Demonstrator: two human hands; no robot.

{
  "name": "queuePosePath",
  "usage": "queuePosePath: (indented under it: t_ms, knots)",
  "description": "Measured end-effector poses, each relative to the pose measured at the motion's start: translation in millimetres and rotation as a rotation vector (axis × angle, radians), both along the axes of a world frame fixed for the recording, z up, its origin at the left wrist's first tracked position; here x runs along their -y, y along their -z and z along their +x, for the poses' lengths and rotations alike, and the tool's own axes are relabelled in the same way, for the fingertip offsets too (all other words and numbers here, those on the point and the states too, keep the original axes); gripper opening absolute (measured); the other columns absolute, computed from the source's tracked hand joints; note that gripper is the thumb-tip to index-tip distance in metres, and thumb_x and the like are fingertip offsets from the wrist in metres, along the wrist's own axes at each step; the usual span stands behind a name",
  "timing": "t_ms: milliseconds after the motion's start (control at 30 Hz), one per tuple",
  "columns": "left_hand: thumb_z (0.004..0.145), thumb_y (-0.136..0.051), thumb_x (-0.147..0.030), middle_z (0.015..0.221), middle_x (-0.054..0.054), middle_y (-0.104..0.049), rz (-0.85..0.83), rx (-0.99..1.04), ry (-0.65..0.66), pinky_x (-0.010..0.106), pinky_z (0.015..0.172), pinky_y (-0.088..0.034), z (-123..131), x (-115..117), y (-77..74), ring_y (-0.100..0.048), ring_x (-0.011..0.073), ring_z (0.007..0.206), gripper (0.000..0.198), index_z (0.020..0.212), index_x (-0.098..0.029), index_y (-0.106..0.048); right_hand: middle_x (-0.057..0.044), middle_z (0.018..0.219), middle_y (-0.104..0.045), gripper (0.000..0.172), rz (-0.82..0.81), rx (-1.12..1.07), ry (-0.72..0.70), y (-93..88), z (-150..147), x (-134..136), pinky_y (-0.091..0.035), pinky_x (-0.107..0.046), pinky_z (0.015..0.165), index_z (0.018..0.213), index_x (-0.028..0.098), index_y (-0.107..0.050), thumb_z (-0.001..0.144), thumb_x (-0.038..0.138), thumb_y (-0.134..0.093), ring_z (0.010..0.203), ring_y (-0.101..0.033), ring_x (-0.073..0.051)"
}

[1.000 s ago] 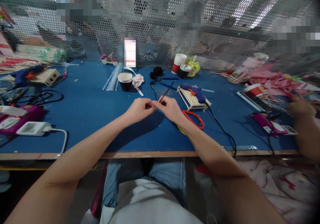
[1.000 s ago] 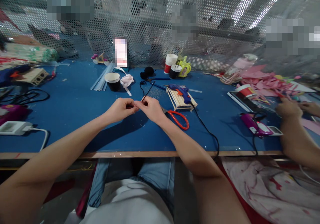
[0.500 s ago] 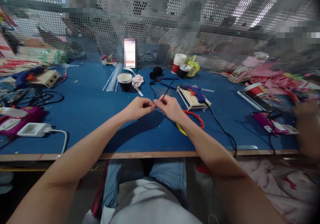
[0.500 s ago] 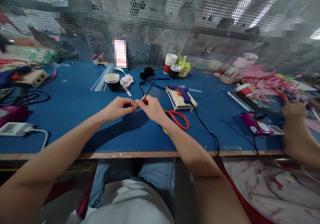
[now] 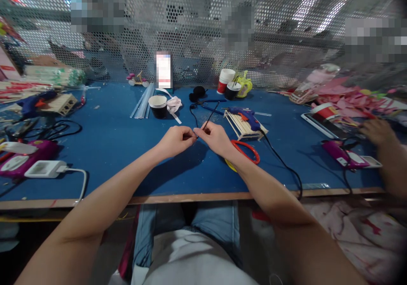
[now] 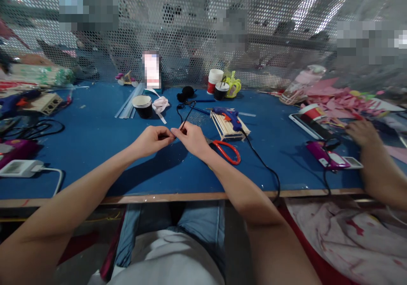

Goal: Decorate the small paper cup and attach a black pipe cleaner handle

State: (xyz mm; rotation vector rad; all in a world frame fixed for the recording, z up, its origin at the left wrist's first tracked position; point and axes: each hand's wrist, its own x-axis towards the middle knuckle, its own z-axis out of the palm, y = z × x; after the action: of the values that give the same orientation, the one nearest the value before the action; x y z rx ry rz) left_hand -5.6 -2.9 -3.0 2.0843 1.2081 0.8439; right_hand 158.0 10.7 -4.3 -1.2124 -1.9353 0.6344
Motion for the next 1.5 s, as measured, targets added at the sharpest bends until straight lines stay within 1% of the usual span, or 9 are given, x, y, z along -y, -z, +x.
queuePosePath:
  t_ms: [133, 267, 500, 700, 900, 1100, 1267, 1400, 1500]
  knots:
    - [0.069, -0.049, -0.022, 0.061, 0.001, -0.057, 0.004, 0.014, -0.010, 0.020, 0.051, -0.033, 0.9, 0.8, 2.5, -0.046, 0.0083, 0.054, 0.015, 0.067, -0.012, -0.060, 0.000, 0.057, -0.052, 0.035, 0.023, 0.018, 0.021, 1.4, -0.3, 0.0, -0.033, -0.024, 0.054, 0.063, 0.016, -0.050, 0.074, 0.049, -0.054, 0.054, -0.044, -0.010]
    - [0.069, -0.053, -0.028, 0.054, -0.002, -0.050, -0.056, 0.056, -0.030, 0.019, 0.047, -0.028, 2.0, -0.2, 4.5, -0.038, 0.0065, 0.049, 0.017, 0.063, -0.012, -0.058, 0.001, 0.055, -0.049, 0.034, 0.025, -0.005, 0.013, 2.4, -0.3, -0.2, -0.032, -0.023, 0.053, 0.061, 0.016, -0.049, 0.073, 0.047, -0.056, 0.053, -0.043, -0.009]
    - [0.069, -0.057, -0.035, 0.053, -0.003, -0.044, -0.256, 0.216, 0.062, 0.020, 0.047, -0.026, 0.2, -0.5, 0.6, -0.035, 0.0054, 0.049, 0.025, 0.061, -0.012, -0.054, 0.003, 0.057, -0.050, 0.031, -0.217, -0.207, -0.273, -1.2, 4.3, 0.7, -0.035, -0.021, 0.046, 0.076, 0.017, -0.049, 0.075, 0.048, -0.054, 0.047, -0.044, -0.008]
    - [0.071, -0.056, -0.033, 0.061, -0.001, -0.051, -0.288, 0.216, 0.085, 0.020, 0.051, -0.032, -3.1, -1.3, -0.2, -0.042, 0.0073, 0.056, 0.022, 0.070, -0.011, -0.059, 0.004, 0.049, -0.047, 0.034, -0.132, -0.135, -0.152, -2.5, 4.3, 0.6, -0.031, -0.021, 0.045, 0.066, 0.016, -0.050, 0.074, 0.049, -0.055, 0.045, -0.040, -0.007]
    - [0.071, -0.054, -0.030, 0.061, -0.001, -0.053, -0.235, 0.197, 0.103, 0.020, 0.055, -0.034, -0.9, 0.7, -1.5, -0.043, 0.0070, 0.056, 0.019, 0.068, -0.011, -0.058, 0.003, 0.050, -0.047, 0.038, -0.084, -0.105, -0.087, -2.9, 1.8, 1.5, -0.031, -0.022, 0.048, 0.062, 0.016, -0.050, 0.072, 0.052, -0.056, 0.049, -0.039, -0.008]
    - [0.070, -0.053, -0.028, 0.061, 0.000, -0.055, -0.148, 0.107, 0.047, 0.020, 0.052, -0.033, -1.4, -1.3, 1.1, -0.042, 0.0073, 0.054, 0.018, 0.068, -0.012, -0.058, 0.003, 0.053, -0.046, 0.037, -0.029, -0.059, -0.038, -1.8, 1.8, 0.5, -0.031, -0.022, 0.051, 0.061, 0.016, -0.049, 0.071, 0.051, -0.057, 0.051, -0.038, -0.008]
    - [0.068, -0.054, -0.027, 0.060, 0.000, -0.055, -0.157, 0.116, 0.022, 0.020, 0.051, -0.033, 0.7, 0.3, 0.0, -0.042, 0.0073, 0.053, 0.017, 0.066, -0.011, -0.058, 0.002, 0.054, -0.048, 0.036, 0.006, -0.025, 0.008, -0.7, 0.3, 0.7, -0.031, -0.023, 0.052, 0.061, 0.016, -0.049, 0.071, 0.050, -0.057, 0.052, -0.040, -0.008]
    - [0.066, -0.056, -0.028, 0.055, -0.002, -0.050, -0.171, 0.135, -0.004, 0.019, 0.048, -0.029, 2.8, 1.7, 0.1, -0.039, 0.0063, 0.050, 0.016, 0.063, -0.012, -0.056, 0.002, 0.054, -0.048, 0.035, 0.007, -0.023, 0.003, 0.4, 0.0, 0.7, -0.031, -0.023, 0.051, 0.061, 0.016, -0.049, 0.071, 0.049, -0.057, 0.052, -0.040, -0.009]
    - [0.067, -0.056, -0.030, 0.050, -0.004, -0.041, -0.216, 0.165, -0.002, 0.019, 0.045, -0.023, 2.4, 1.7, -0.1, -0.032, 0.0047, 0.047, 0.020, 0.057, -0.013, -0.051, 0.002, 0.058, -0.051, 0.033, -0.067, -0.071, -0.108, 0.1, 1.5, 0.9, -0.033, -0.022, 0.050, 0.067, 0.016, -0.051, 0.072, 0.048, -0.057, 0.052, -0.043, -0.009]
